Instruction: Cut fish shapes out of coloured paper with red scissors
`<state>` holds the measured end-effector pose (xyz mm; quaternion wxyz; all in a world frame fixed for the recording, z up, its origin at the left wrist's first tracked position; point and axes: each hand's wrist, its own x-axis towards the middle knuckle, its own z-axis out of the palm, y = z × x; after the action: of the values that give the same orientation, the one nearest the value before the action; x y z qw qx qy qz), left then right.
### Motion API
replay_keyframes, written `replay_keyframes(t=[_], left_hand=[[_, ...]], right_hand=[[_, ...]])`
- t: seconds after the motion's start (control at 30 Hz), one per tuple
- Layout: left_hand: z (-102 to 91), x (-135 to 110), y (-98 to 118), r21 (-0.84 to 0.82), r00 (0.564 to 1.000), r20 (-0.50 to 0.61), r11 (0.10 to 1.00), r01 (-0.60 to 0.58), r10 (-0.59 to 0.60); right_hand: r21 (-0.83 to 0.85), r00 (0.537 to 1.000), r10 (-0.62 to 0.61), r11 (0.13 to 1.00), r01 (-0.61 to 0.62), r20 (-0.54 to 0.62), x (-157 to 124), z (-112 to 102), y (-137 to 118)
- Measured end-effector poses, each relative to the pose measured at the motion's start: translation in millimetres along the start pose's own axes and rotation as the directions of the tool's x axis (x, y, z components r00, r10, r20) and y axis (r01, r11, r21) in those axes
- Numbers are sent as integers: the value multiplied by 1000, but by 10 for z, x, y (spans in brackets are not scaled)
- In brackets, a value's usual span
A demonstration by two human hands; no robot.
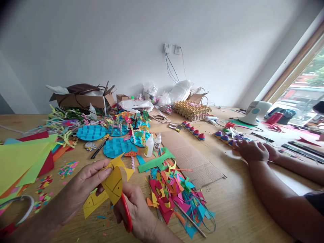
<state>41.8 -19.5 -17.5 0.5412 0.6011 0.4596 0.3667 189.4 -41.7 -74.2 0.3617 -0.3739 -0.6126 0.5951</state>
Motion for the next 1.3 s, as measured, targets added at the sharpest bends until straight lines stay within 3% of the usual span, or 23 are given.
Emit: replay_keyframes(t=[0.73,1.03,1.3], left_hand=[[29,9,-29,-68,995,-94,997,-41,35],[9,1,-33,-37,999,-20,999,-28,28],[-7,-3,-6,-105,1000,19,994,20,-18]], right_hand=[[82,1000,-30,996,30,-1,10,-4,67],[9,1000,16,1000,-16,-13,-8,7,-138],[-2,1000,-26,1000,26,14,-18,-8,-111]])
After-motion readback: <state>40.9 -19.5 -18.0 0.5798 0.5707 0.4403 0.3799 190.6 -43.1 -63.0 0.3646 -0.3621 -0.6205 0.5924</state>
